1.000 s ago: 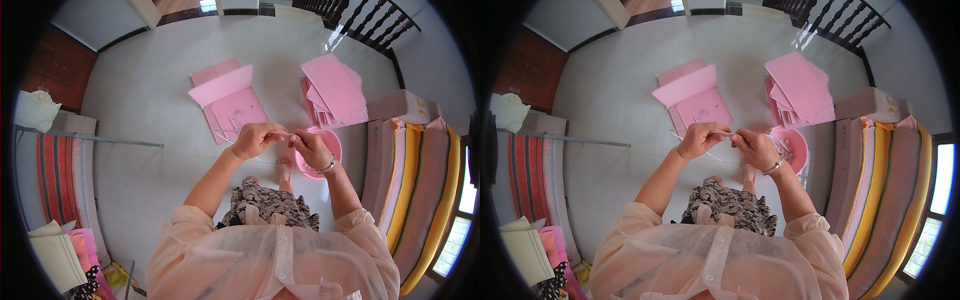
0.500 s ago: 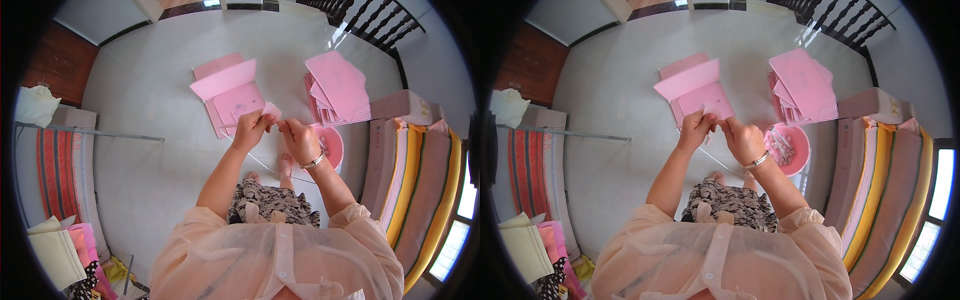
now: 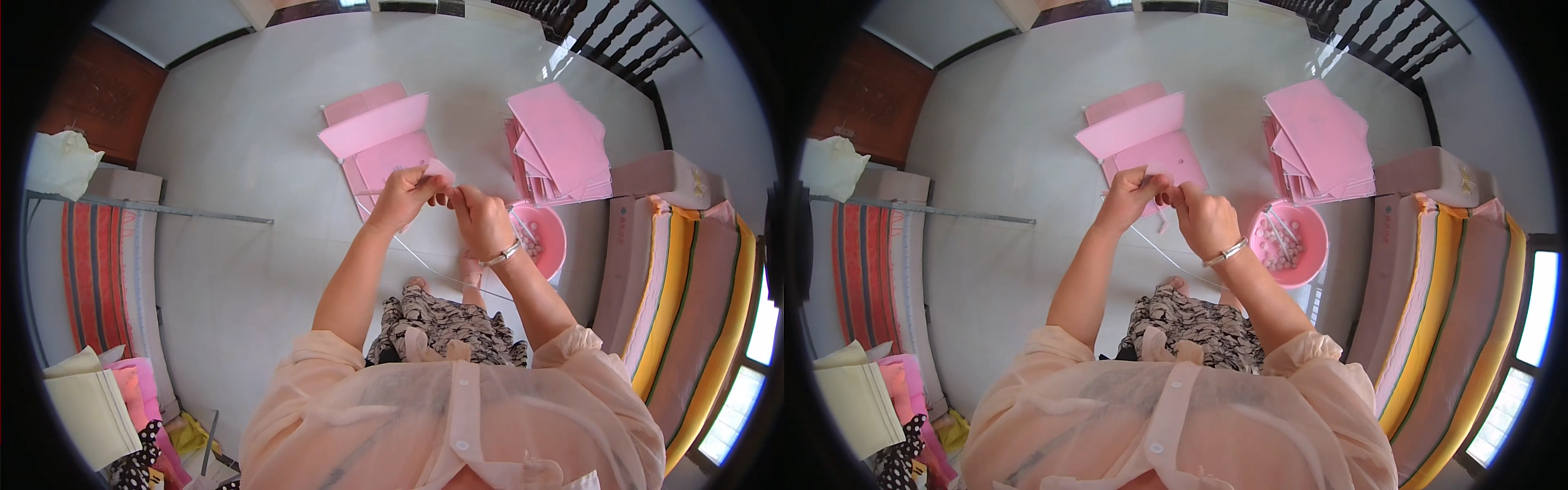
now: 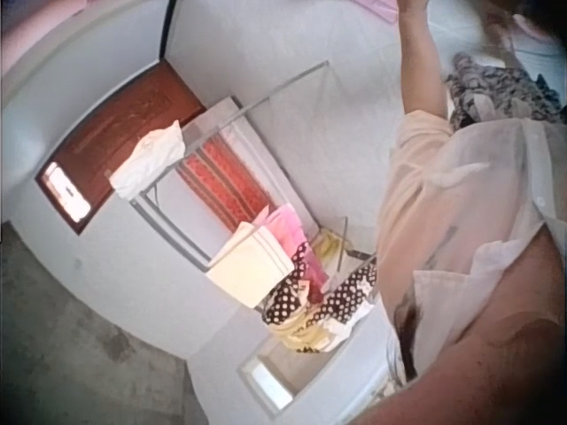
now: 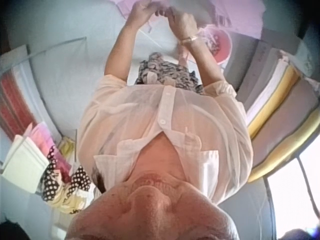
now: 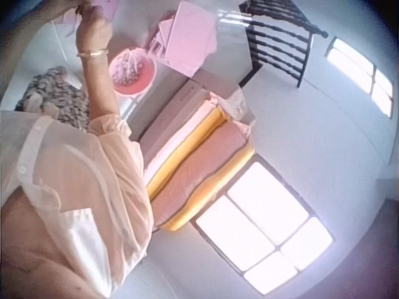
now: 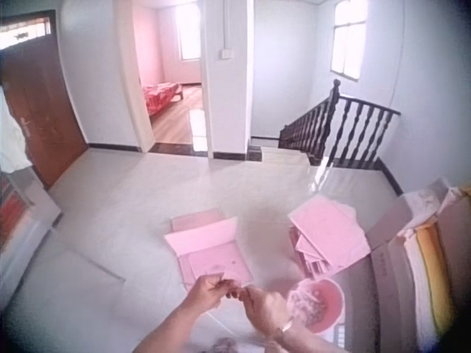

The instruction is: The person takes apart a pink plastic modular organizer by pulling the panels out of their white connectors, stacks the panels on the floor, and places the connectors into a pink bucket.

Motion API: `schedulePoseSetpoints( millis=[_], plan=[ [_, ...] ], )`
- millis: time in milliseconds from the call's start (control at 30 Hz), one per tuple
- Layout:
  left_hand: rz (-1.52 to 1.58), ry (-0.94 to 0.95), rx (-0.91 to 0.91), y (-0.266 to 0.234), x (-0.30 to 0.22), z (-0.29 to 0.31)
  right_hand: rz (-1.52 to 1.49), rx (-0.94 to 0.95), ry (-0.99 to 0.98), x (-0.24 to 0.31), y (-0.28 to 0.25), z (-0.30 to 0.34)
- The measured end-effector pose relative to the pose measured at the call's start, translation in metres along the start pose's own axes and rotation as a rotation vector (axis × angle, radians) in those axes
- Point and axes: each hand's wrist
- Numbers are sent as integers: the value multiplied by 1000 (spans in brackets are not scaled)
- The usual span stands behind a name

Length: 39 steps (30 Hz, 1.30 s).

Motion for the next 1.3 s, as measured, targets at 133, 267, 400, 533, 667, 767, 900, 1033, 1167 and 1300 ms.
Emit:
schedulePoseSetpoints(
  millis=[133,267,400,533,667,767,900,1033,1167,1300],
  plan=[
    [-73,-5,-187,6,15,-5,122,13,55,-2,5,-7],
    [-44,50,-212,4,26,-11,184,6,128,4,6,-8],
    [105,52,-181,4,32,-17,258,37,150,6,2,-12],
    [123,32,-185,10,34,-18,255,3,144,-5,2,-8],
    [-48,123,-180,2,18,-20,252,-42,24,-26,-3,-9],
    [-142,154,-306,-25,25,-19,205,-108,96,-65,-19,-9],
    [-202,-122,-349,-61,78,-4,-224,139,546,-147,-40,0],
    [-304,-507,-377,-77,126,3,-577,86,938,-202,-23,10],
    [-252,-664,-386,-83,150,-16,-612,-28,939,-257,4,4],
    [-486,-670,-341,-129,166,-36,-514,-9,909,-286,44,-23]
  ],
)
Point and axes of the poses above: each hand's wrist, its own z-axis away from the middle knuckle, its own y-axis out of the palm, x = y × z, and after that the axes turned 4 degrees about z, right-handed
